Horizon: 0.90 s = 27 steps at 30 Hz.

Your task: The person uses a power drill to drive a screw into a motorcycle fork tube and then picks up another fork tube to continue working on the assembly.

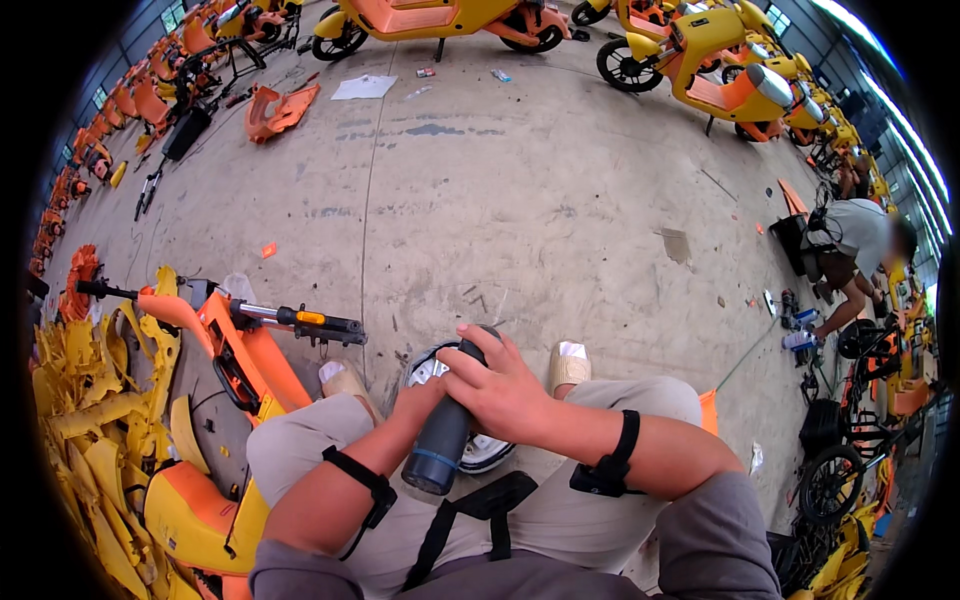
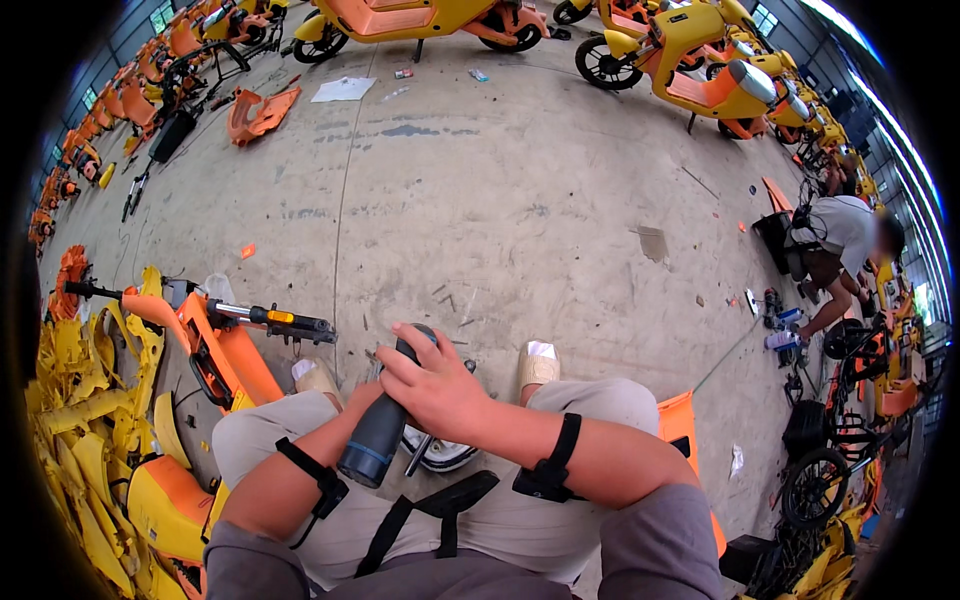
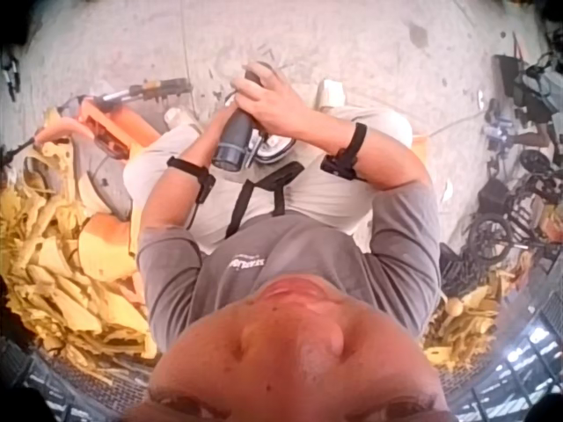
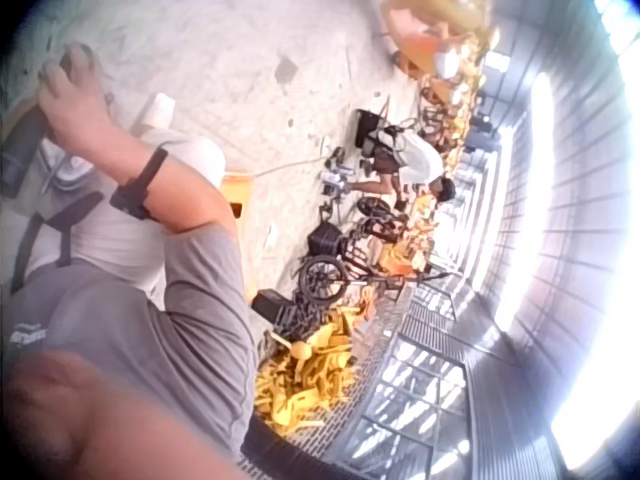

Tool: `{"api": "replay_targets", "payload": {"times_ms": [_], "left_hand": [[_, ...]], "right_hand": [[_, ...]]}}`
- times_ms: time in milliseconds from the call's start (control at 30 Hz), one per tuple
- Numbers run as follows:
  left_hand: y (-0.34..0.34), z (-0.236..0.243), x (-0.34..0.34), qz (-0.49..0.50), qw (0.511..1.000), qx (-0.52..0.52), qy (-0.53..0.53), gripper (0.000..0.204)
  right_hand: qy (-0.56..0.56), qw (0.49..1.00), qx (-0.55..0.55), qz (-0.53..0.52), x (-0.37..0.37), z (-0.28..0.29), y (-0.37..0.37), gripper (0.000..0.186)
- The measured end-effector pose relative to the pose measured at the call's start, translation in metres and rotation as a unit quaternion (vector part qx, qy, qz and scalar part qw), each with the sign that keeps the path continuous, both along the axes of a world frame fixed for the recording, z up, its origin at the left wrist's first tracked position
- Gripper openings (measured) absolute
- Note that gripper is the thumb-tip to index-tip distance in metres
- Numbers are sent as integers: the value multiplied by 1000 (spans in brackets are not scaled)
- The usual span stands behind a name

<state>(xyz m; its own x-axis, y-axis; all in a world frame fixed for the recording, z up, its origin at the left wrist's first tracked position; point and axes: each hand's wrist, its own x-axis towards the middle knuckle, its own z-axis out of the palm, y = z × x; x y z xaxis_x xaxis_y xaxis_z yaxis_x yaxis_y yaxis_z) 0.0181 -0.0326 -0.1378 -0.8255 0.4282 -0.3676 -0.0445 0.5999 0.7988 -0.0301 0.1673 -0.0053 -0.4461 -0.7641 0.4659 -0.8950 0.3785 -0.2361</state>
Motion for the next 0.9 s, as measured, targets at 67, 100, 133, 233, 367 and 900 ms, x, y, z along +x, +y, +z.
{"api": "replay_targets", "payload": {"times_ms": [67,100,133,233,367,900], "left_hand": [[3,0,0,-5,1000,-12,-4,47],[3,1,0,-11,1000,-17,-7,47],[5,2,-1,-17,1000,-24,-10,47],[9,-7,0,-30,999,-29,-8,47],[4,-47,6,-20,998,6,61,44],[27,-9,-7,17,965,248,-79,38]], "right_hand": [[-8,1000,-3,3,2,5,0,37],[-16,1000,-7,5,3,6,0,35],[-15,1000,-6,6,2,6,1,35],[-20,999,22,-16,-1,5,3,49],[-49,998,11,-23,-4,4,2,57],[-51,998,11,-28,-3,8,2,60]]}}
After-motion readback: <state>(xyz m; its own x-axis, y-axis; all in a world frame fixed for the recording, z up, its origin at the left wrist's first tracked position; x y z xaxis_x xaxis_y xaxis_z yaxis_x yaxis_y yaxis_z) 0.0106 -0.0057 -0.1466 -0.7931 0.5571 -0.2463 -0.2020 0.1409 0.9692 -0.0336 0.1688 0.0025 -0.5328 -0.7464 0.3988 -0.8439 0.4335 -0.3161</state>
